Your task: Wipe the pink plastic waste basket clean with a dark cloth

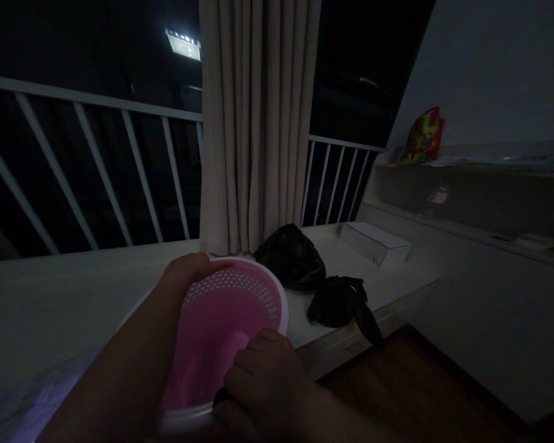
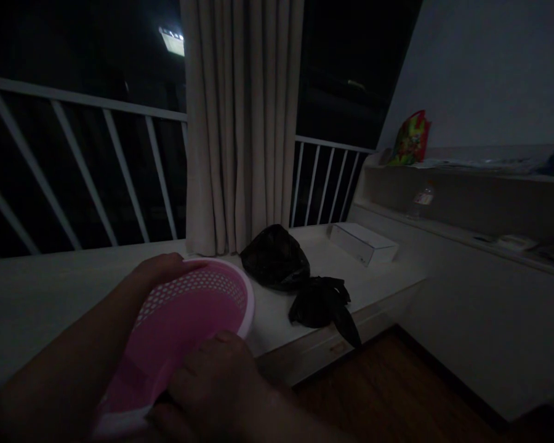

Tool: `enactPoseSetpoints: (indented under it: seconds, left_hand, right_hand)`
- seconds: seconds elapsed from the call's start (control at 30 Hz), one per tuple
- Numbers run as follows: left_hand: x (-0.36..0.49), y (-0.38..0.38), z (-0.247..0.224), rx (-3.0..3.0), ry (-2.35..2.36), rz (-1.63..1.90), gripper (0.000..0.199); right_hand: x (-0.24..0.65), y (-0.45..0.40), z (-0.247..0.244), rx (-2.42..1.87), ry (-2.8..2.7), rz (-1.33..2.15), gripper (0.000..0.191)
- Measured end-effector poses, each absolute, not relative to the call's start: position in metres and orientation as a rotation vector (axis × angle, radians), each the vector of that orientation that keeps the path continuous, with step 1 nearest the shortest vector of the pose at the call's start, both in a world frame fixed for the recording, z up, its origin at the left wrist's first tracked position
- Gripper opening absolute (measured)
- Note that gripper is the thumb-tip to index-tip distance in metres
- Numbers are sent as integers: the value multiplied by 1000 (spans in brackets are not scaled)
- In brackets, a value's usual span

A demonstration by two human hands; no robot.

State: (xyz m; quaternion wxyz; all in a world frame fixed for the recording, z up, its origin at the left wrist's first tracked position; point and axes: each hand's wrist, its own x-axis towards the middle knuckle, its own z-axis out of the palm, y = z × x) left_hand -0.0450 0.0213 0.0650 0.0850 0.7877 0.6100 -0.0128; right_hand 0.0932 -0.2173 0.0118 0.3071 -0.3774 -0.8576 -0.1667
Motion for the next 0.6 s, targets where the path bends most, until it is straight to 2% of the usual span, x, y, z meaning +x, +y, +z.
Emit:
enactPoseSetpoints:
  seconds: [0.47, 0.6]
  left_hand:
    - [-48, 25, 63, 2341, 1831, -38, 93]
    - [-47, 26, 65, 2340, 1842, -19, 94]
  right_hand:
    - [93, -210, 14, -1051, -2045, -422, 46]
    - [91, -209, 17, -1124, -2001, -423, 42]
